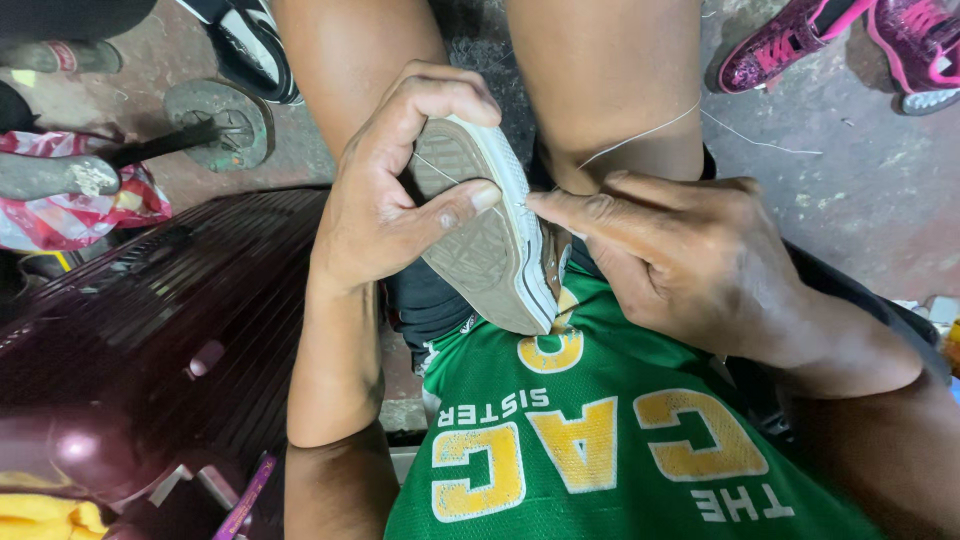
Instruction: The person sews the sole of a canvas shoe using a needle and white thread. They repeatedly push the needle through the shoe's edge and pull the thread tight to secure the sole.
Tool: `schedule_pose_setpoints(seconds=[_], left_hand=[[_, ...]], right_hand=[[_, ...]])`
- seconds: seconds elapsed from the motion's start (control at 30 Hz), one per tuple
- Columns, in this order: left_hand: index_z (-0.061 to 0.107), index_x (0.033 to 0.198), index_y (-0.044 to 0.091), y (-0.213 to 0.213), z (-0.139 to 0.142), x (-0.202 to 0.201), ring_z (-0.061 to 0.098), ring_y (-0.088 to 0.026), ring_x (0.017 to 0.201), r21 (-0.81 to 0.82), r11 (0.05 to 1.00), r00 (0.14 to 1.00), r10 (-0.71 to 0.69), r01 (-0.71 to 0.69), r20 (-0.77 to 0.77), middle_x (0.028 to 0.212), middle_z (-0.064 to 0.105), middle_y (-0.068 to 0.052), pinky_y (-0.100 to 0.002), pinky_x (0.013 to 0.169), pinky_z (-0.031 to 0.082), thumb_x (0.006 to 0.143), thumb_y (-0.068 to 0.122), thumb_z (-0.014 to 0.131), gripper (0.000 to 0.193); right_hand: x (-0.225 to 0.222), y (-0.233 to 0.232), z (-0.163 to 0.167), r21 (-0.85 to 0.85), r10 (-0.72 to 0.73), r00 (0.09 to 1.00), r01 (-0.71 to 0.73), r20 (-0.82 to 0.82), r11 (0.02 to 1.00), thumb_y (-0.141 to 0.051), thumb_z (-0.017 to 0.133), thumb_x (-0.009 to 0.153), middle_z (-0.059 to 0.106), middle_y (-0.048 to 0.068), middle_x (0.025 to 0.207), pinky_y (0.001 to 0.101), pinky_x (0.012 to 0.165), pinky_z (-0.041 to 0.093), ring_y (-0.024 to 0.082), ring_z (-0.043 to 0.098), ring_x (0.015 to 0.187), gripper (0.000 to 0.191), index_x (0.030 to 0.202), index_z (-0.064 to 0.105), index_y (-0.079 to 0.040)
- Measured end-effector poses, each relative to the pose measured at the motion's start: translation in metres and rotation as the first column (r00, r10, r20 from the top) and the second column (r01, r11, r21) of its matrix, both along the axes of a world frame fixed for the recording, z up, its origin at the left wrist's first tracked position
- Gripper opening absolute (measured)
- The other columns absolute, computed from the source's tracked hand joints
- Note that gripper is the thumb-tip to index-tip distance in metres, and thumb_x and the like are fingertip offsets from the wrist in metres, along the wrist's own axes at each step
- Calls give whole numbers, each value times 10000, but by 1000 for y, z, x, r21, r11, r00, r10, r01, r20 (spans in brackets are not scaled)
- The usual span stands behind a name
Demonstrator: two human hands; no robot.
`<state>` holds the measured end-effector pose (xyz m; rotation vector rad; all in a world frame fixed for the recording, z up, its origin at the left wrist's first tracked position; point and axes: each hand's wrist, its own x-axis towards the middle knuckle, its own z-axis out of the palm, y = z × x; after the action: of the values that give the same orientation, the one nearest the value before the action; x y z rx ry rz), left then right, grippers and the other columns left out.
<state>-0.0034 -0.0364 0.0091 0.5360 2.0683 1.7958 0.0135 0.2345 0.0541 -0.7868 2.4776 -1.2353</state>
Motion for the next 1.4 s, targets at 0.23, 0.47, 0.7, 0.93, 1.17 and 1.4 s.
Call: schedule_pose_setpoints(seconds=[0.23, 0.47, 0.7, 0.93, 1.17, 1.4], left_hand=[[565, 1282, 50, 1, -8, -5, 608, -209, 1230, -88, 995, 997, 47, -52, -60, 1279, 580, -94, -290, 1104, 461, 991, 53, 818, 385], [562, 1274, 59, -3, -12, -10, 623, -221, 1223, -117, 988, 995, 92, -96, -44, 1256, 592, -93, -295, 1117, 474, 1001, 44, 816, 373], [560, 1310, 60, -6, -6, -12, 594, -259, 1293, -154, 981, 992, 106, -115, -64, 1319, 571, -111, -320, 1156, 452, 972, 37, 814, 424], [562, 1323, 83, -2, 0, -3, 567, -262, 1372, -127, 987, 990, 82, -97, -118, 1408, 551, -109, -326, 1198, 439, 930, 69, 865, 497], [575, 1279, 90, 10, 6, -7, 616, -243, 1288, -190, 970, 985, 132, -151, -108, 1351, 574, -92, -319, 1142, 482, 894, 57, 893, 500], [560, 1290, 99, 13, 3, -12, 620, -252, 1290, -250, 952, 981, 151, -177, -121, 1354, 570, -95, -321, 1126, 493, 889, 60, 908, 533]], right_hand=[[-22, -5, 7, 225, 146, 981, -114, -131, 968, -75, 770, 817, 753, 91, 941, 345, 511, 504, 193, 657, 589, 405, 1222, 753, -78], [-43, -19, 0, 293, 207, 968, -160, -139, 943, -93, 750, 846, 750, 53, 892, 374, 492, 478, 199, 665, 585, 361, 1206, 761, -103], [-54, -13, -29, 139, 223, 968, -207, -114, 968, -65, 708, 929, 763, 60, 1045, 349, 661, 563, 236, 727, 779, 271, 1188, 745, -138], [-53, -2, -53, 6, 178, 984, -178, -1, 984, -71, 752, 963, 751, 29, 1080, 310, 786, 590, 214, 748, 934, 205, 1155, 735, -140], [-66, 5, -56, -53, 196, 980, -196, -21, 979, -94, 772, 929, 745, 50, 950, 341, 783, 582, 234, 702, 766, 157, 1081, 756, -126], [-77, 1, -62, -64, 224, 974, -224, -7, 972, -105, 764, 943, 742, 57, 893, 333, 640, 542, 223, 689, 677, 122, 1063, 771, -121]])
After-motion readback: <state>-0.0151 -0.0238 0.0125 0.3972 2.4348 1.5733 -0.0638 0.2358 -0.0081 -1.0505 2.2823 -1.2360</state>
